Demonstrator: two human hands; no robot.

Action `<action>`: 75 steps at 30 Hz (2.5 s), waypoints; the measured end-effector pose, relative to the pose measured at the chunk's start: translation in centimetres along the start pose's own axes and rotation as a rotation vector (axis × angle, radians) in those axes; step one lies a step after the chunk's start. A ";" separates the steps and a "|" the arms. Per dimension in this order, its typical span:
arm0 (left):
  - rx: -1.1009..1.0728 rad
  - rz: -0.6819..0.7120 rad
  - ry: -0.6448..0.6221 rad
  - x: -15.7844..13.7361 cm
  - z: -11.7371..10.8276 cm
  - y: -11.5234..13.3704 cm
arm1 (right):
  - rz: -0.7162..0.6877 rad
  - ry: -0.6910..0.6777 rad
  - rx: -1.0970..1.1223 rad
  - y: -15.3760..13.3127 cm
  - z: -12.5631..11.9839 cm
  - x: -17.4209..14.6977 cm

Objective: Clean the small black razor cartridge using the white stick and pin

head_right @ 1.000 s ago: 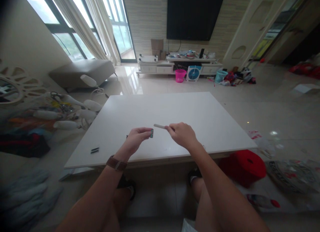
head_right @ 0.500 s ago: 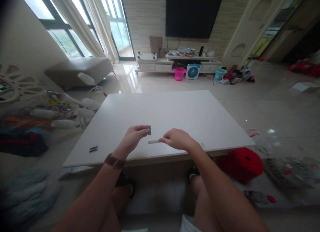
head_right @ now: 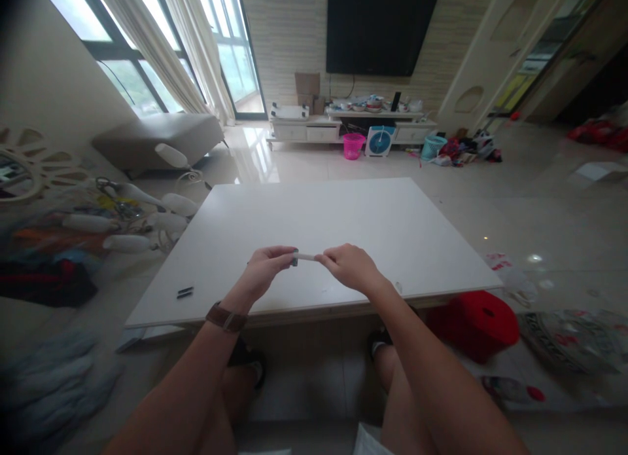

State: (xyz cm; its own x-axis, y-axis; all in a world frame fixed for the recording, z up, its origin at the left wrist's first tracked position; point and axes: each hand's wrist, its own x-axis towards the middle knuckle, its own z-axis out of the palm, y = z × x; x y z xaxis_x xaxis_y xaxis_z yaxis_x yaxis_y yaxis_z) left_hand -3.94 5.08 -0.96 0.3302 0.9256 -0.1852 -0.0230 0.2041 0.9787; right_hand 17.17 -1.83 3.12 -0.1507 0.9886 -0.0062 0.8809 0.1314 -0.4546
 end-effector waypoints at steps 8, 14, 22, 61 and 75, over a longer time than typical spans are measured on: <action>-0.018 0.004 -0.018 0.0 -0.1 -0.1 | 0.012 0.048 -0.013 -0.2 -0.3 -0.1; -0.014 0.003 -0.010 -0.1 0.0 0.1 | -0.021 -0.028 0.000 -0.3 -0.1 -0.1; -0.026 -0.002 -0.023 -0.1 0.0 0.1 | -0.028 -0.030 -0.013 -0.7 -0.1 -0.2; 0.027 0.013 -0.038 -0.4 0.2 0.2 | 0.028 0.041 -0.053 0.0 0.8 0.5; -0.011 0.028 0.009 -0.2 0.3 0.0 | 0.099 0.095 -0.126 1.2 0.0 0.3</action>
State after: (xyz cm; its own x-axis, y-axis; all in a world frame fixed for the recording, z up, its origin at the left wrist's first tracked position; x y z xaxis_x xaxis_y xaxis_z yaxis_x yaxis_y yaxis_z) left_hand -3.78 4.78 -0.88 0.3210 0.9337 -0.1585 -0.0428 0.1814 0.9825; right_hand 18.15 -1.34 2.57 -0.0228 0.9989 0.0415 0.9395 0.0356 -0.3406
